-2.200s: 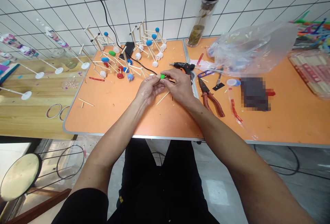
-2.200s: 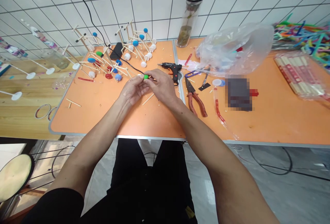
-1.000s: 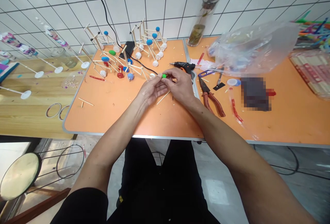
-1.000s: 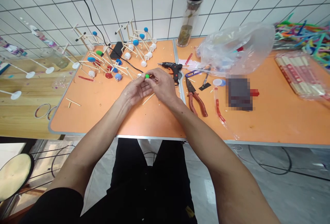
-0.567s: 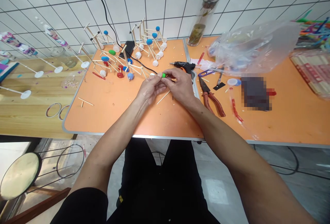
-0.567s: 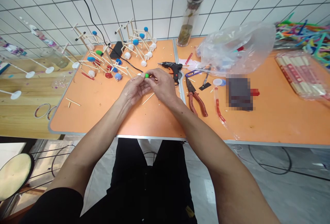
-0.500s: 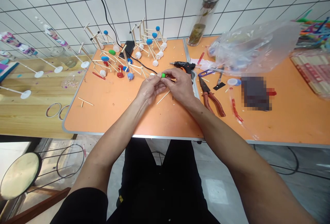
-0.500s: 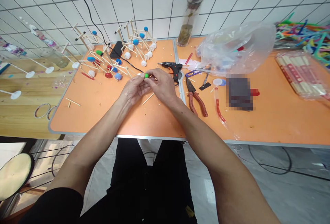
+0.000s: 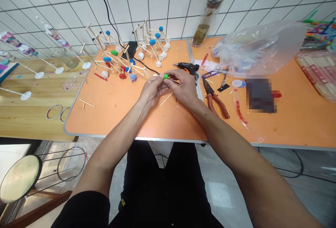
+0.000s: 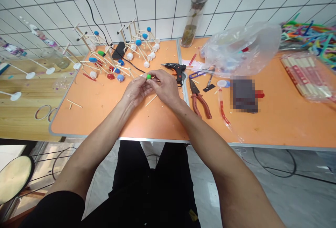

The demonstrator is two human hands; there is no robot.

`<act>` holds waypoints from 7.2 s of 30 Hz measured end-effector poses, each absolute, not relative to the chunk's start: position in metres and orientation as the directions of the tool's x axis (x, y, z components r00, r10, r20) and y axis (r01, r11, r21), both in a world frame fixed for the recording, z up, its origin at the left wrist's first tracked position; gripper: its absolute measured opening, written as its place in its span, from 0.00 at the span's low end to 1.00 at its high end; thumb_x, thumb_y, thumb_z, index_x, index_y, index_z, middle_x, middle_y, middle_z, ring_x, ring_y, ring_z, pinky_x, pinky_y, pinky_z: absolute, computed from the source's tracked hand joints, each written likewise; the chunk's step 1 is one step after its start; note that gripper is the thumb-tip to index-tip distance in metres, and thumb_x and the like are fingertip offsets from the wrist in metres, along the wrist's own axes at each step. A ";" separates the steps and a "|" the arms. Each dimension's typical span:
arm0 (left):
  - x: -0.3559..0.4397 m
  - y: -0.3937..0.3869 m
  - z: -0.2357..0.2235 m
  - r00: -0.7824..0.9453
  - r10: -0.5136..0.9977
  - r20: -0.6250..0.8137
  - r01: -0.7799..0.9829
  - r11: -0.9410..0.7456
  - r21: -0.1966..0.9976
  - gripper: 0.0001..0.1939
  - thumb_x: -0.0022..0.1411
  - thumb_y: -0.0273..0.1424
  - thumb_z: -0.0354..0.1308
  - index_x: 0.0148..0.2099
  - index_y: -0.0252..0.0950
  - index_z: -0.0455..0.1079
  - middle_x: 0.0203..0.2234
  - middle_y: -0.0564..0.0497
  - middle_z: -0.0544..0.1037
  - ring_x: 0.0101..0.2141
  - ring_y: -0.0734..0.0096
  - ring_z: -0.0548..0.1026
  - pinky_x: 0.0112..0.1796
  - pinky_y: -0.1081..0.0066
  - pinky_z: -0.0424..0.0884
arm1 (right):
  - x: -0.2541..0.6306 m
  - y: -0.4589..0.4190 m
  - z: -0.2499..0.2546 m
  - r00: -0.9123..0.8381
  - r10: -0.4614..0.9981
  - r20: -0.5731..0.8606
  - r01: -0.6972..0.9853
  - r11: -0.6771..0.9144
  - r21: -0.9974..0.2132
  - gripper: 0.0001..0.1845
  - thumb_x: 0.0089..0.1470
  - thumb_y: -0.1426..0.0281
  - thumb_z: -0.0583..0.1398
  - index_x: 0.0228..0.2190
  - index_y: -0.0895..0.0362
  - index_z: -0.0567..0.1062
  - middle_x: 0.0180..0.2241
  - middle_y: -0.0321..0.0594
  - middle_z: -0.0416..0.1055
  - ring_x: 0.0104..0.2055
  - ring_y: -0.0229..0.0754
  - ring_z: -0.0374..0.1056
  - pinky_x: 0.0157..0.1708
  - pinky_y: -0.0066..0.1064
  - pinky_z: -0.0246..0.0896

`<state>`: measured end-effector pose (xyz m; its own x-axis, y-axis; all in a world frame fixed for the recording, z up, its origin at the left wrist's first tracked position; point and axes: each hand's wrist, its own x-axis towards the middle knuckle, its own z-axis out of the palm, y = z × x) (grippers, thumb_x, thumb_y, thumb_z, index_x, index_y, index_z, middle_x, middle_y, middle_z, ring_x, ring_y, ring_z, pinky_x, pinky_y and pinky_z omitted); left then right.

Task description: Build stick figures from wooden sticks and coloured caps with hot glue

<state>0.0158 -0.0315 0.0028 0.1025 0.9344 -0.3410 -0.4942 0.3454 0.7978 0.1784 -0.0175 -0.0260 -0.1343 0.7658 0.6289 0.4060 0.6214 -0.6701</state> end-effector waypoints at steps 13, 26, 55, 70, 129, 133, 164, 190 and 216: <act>0.016 -0.035 0.007 0.079 0.938 -0.338 -0.455 0.336 0.825 0.13 0.74 0.40 0.79 0.42 0.38 0.82 0.39 0.49 0.94 0.39 0.71 0.91 0.48 0.74 0.84 | 0.177 -0.020 -0.022 -0.087 0.797 0.598 0.476 0.561 -0.678 0.06 0.67 0.65 0.70 0.44 0.51 0.88 0.45 0.42 0.89 0.45 0.51 0.81 0.52 0.45 0.77; 0.016 -0.036 0.006 0.095 0.944 -0.317 -0.410 0.327 0.851 0.17 0.70 0.42 0.82 0.41 0.38 0.81 0.41 0.47 0.94 0.40 0.70 0.91 0.48 0.74 0.83 | 0.177 -0.021 -0.023 -0.101 0.790 0.605 0.532 0.557 -0.638 0.05 0.66 0.68 0.70 0.43 0.50 0.87 0.44 0.42 0.88 0.44 0.52 0.81 0.51 0.44 0.75; 0.012 -0.033 0.004 0.063 0.934 -0.352 -0.421 0.345 0.839 0.16 0.67 0.43 0.83 0.42 0.40 0.84 0.33 0.51 0.91 0.40 0.67 0.92 0.50 0.72 0.86 | 0.179 -0.020 -0.024 -0.141 0.763 0.631 0.539 0.593 -0.597 0.08 0.71 0.65 0.69 0.47 0.48 0.91 0.48 0.43 0.90 0.47 0.55 0.83 0.54 0.47 0.79; 0.013 -0.034 0.006 0.154 0.909 -0.387 -0.527 0.406 0.746 0.08 0.81 0.34 0.71 0.45 0.36 0.84 0.39 0.47 0.93 0.41 0.70 0.92 0.61 0.67 0.85 | 0.177 -0.018 -0.024 -0.101 0.767 0.634 0.436 0.607 -0.665 0.08 0.70 0.64 0.71 0.47 0.47 0.92 0.48 0.43 0.90 0.51 0.56 0.84 0.60 0.52 0.80; 0.016 -0.036 0.017 0.251 0.837 -0.487 -0.627 0.524 0.577 0.12 0.85 0.34 0.65 0.57 0.34 0.87 0.43 0.42 0.94 0.44 0.65 0.94 0.64 0.64 0.85 | 0.180 -0.019 -0.022 -0.148 0.751 0.643 0.411 0.639 -0.651 0.09 0.73 0.63 0.67 0.48 0.48 0.89 0.49 0.43 0.88 0.52 0.55 0.83 0.58 0.48 0.78; 0.017 -0.036 0.016 0.234 0.838 -0.493 -0.643 0.513 0.568 0.11 0.84 0.33 0.67 0.59 0.35 0.88 0.45 0.42 0.95 0.46 0.65 0.94 0.64 0.65 0.84 | 0.179 -0.020 -0.022 -0.145 0.760 0.634 0.402 0.631 -0.664 0.10 0.72 0.62 0.68 0.50 0.48 0.89 0.51 0.44 0.89 0.54 0.56 0.83 0.59 0.49 0.78; 0.017 -0.035 0.014 0.264 0.838 -0.477 -0.635 0.524 0.569 0.11 0.85 0.33 0.64 0.55 0.35 0.87 0.45 0.42 0.94 0.49 0.64 0.94 0.65 0.63 0.84 | 0.179 -0.020 -0.024 -0.114 0.728 0.676 0.450 0.644 -0.618 0.10 0.70 0.62 0.68 0.49 0.47 0.89 0.48 0.43 0.89 0.51 0.56 0.83 0.58 0.50 0.79; 0.017 -0.035 0.015 0.227 0.837 -0.498 -0.621 0.518 0.588 0.09 0.83 0.31 0.66 0.54 0.34 0.87 0.43 0.42 0.94 0.45 0.66 0.93 0.64 0.66 0.84 | 0.177 -0.020 -0.027 -0.136 0.738 0.661 0.453 0.640 -0.621 0.08 0.70 0.65 0.69 0.47 0.45 0.90 0.48 0.42 0.90 0.52 0.56 0.83 0.59 0.52 0.81; 0.015 -0.031 0.004 0.159 0.883 -0.442 -0.555 0.450 0.700 0.08 0.81 0.33 0.70 0.47 0.35 0.85 0.41 0.45 0.94 0.45 0.69 0.92 0.64 0.66 0.82 | 0.178 -0.019 -0.028 -0.188 0.747 0.637 0.565 0.613 -0.552 0.10 0.73 0.67 0.67 0.51 0.51 0.88 0.51 0.46 0.88 0.53 0.57 0.83 0.57 0.48 0.77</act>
